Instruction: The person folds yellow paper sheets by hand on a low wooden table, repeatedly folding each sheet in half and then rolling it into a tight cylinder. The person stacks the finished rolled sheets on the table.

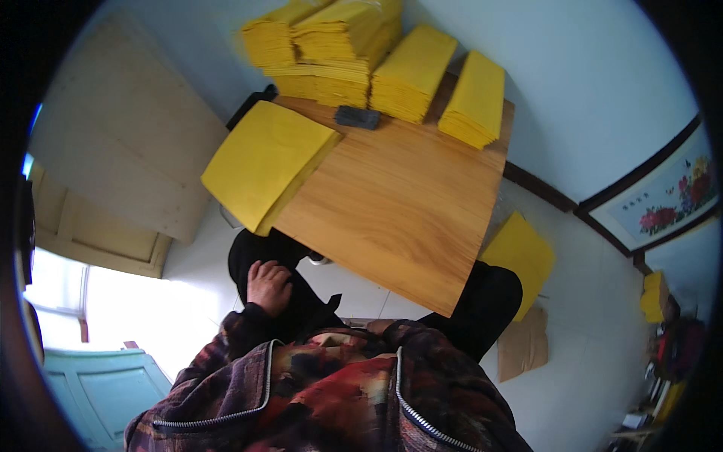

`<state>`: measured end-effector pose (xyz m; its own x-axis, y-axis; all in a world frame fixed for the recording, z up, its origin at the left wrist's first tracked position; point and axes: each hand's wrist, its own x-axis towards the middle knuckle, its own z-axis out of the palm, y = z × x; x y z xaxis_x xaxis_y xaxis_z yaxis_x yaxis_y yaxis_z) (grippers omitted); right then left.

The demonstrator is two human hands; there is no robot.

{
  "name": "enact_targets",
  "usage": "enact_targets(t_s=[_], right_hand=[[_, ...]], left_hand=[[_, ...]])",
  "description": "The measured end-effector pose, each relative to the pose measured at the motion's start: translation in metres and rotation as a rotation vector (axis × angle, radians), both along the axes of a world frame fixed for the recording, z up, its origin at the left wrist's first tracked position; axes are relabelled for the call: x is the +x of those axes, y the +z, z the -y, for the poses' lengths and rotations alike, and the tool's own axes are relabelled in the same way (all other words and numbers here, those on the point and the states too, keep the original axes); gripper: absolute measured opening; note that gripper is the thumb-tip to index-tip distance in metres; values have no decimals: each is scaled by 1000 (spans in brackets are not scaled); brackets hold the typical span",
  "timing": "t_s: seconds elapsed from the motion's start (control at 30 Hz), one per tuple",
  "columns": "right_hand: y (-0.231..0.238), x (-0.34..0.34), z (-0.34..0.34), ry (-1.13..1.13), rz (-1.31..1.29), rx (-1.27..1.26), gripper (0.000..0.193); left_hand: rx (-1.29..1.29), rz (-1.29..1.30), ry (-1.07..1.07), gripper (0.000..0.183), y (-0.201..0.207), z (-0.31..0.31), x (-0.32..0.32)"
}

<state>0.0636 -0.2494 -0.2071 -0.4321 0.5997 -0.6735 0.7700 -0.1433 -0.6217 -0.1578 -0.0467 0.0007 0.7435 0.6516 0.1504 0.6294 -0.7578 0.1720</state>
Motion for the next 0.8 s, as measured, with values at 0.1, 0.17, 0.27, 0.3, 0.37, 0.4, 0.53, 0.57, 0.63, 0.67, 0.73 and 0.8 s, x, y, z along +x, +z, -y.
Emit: enact_targets(t_s=[0.1,0.17,0.27,0.3,0.37,0.4,0.53,0.57,0.63,0.67,0.73,0.8], right_hand=[[8,5,-1,-32,-92,-58,37],[19,7,-1,-25,-107,-69,36],[39,12,-2,-28,-130,-76,36],[45,14,-2,-33,-135,-76,35],[56,21,-5,-44,-150,-63,35],[61,22,-7,-50,-158,-57,34],[84,33,-17,-84,-179,-2,33],[92,35,-20,-96,-153,28,33],[112,35,-24,-221,-172,44,30],[125,35,-24,-265,-245,60,30],[154,37,-27,-335,-337,58,30],[185,39,-28,-322,-371,135,31]], left_hand=[[-22,-163,-82,24,-17,27,2],[-114,-181,-152,26,-26,37,3],[-150,-123,-112,26,-35,40,2],[-194,-98,-110,26,-36,38,2],[-228,-62,-96,26,-38,37,3],[-262,-61,-93,26,-39,36,5],[-255,-104,-63,28,-40,35,7],[-266,-109,-67,28,-41,34,7],[-260,-100,-78,28,-41,34,7],[-265,-105,-78,28,-41,33,7],[-272,-85,-75,27,-41,32,8],[-287,-70,-70,27,-40,31,11]])
